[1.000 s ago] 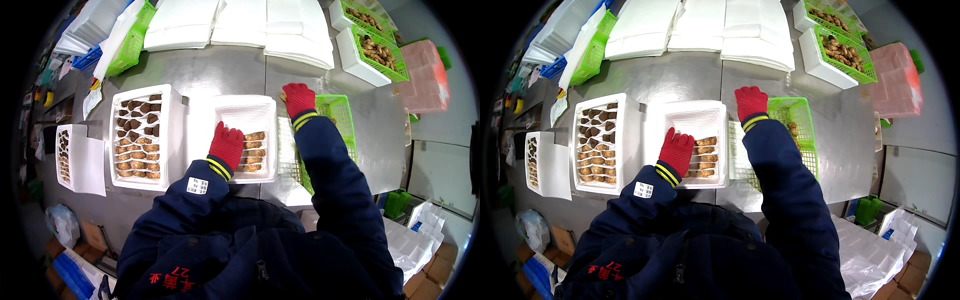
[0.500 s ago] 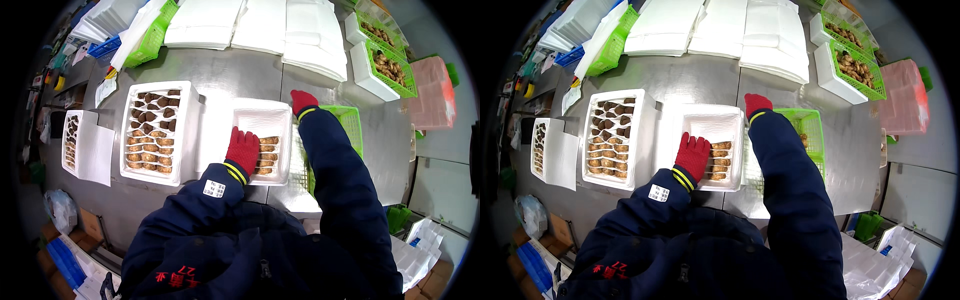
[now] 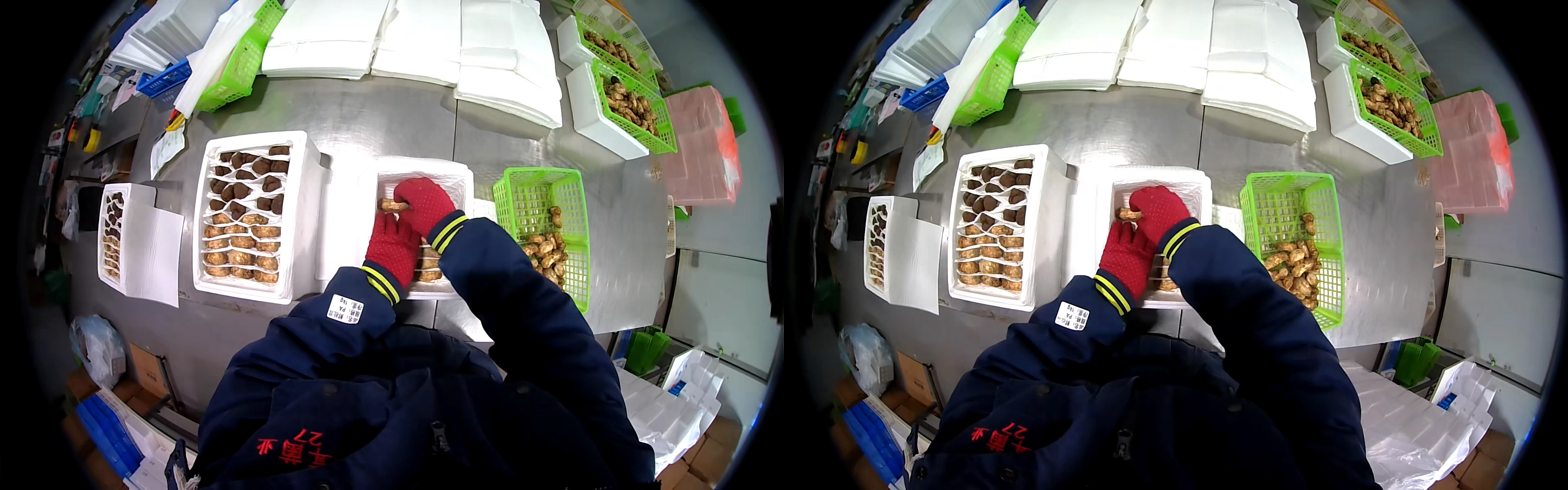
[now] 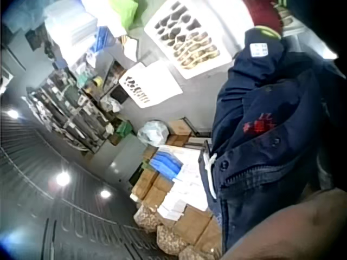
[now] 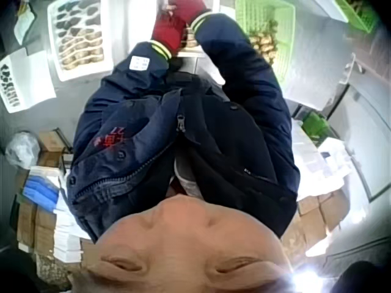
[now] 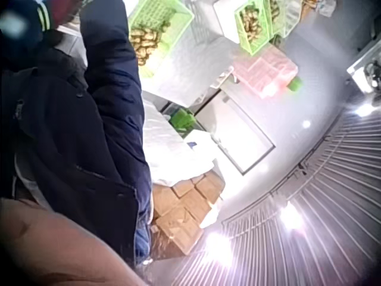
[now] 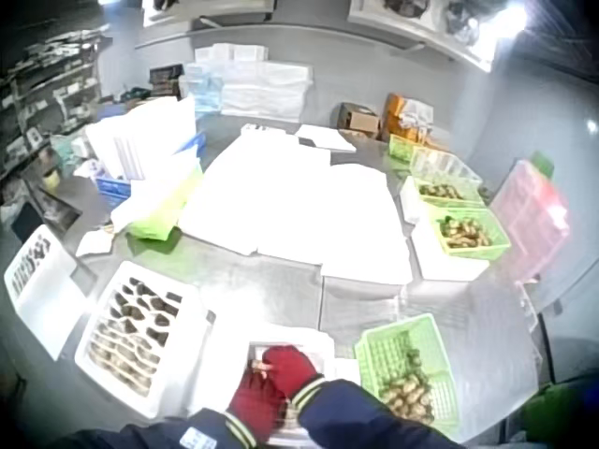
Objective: The person places a white foam tray on a metal table, lines it with paper, and arranges brown mushrooms from a green basket into the tray. The person then closes the tray with a lid and sets it aside, repeating the process with additional trays.
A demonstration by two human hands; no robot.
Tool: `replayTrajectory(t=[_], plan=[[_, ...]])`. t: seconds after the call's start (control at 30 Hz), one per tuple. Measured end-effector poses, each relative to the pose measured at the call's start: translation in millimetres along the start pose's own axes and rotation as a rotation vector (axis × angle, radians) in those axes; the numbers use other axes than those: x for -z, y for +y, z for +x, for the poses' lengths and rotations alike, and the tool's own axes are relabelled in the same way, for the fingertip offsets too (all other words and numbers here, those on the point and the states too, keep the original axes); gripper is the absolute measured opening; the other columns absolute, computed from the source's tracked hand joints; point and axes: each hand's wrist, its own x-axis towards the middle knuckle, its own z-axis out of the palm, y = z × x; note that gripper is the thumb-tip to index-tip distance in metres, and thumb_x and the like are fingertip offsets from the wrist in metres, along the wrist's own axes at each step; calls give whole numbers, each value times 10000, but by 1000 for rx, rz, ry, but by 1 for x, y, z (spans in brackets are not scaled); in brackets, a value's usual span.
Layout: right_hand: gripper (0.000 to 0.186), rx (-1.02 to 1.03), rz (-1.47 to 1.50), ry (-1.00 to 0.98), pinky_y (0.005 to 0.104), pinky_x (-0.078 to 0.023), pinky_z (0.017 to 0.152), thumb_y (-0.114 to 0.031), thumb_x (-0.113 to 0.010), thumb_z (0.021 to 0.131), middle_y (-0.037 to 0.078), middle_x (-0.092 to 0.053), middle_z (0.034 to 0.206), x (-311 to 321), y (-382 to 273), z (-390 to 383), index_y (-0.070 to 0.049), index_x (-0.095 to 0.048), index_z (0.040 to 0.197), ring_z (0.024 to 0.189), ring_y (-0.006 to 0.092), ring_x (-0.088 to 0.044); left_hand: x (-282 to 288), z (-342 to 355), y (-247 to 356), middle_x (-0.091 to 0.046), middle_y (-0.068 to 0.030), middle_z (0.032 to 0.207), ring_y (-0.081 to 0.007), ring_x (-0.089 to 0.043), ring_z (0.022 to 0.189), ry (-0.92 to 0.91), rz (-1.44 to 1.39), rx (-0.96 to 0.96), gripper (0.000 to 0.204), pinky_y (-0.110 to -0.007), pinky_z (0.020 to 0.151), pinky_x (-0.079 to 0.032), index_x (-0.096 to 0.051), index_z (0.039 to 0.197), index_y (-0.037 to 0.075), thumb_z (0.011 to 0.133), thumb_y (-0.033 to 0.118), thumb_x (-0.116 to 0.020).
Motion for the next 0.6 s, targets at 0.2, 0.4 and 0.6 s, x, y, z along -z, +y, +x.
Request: replayTrajectory(t=[0.2,0.4,0.6], plan=[[208,66,44,-56,384,-484,803,-97,-622,745,125,-616,987,-8,14,-8,-67,-620,951,912,333,-592,7,-6,-3,-563,-174,1077,-350,-517,1056,-12,-97,-29,333,-484,1000,-343,-587,1062,11,770,148,-506],[229,199,-57,-98,395,-464,877,-61,-574,743,112,-631,1076,-6,19,-13,-72,-656,956,997,325,-579,23,1,-18,-601,-150,994,-316,-554,972,-13,-130,-1,238,-432,970,-383,-610,964,18,768,123,-523],[300,-81,306,187,320,-483,842,-10,-565,826,134,-630,1080,59,22,-49,-45,-601,1122,985,254,-614,29,20,-40,-600,-176,1050,-318,-553,1049,7,-62,-95,281,-449,1057,-315,-590,1038,-15,790,86,-502]])
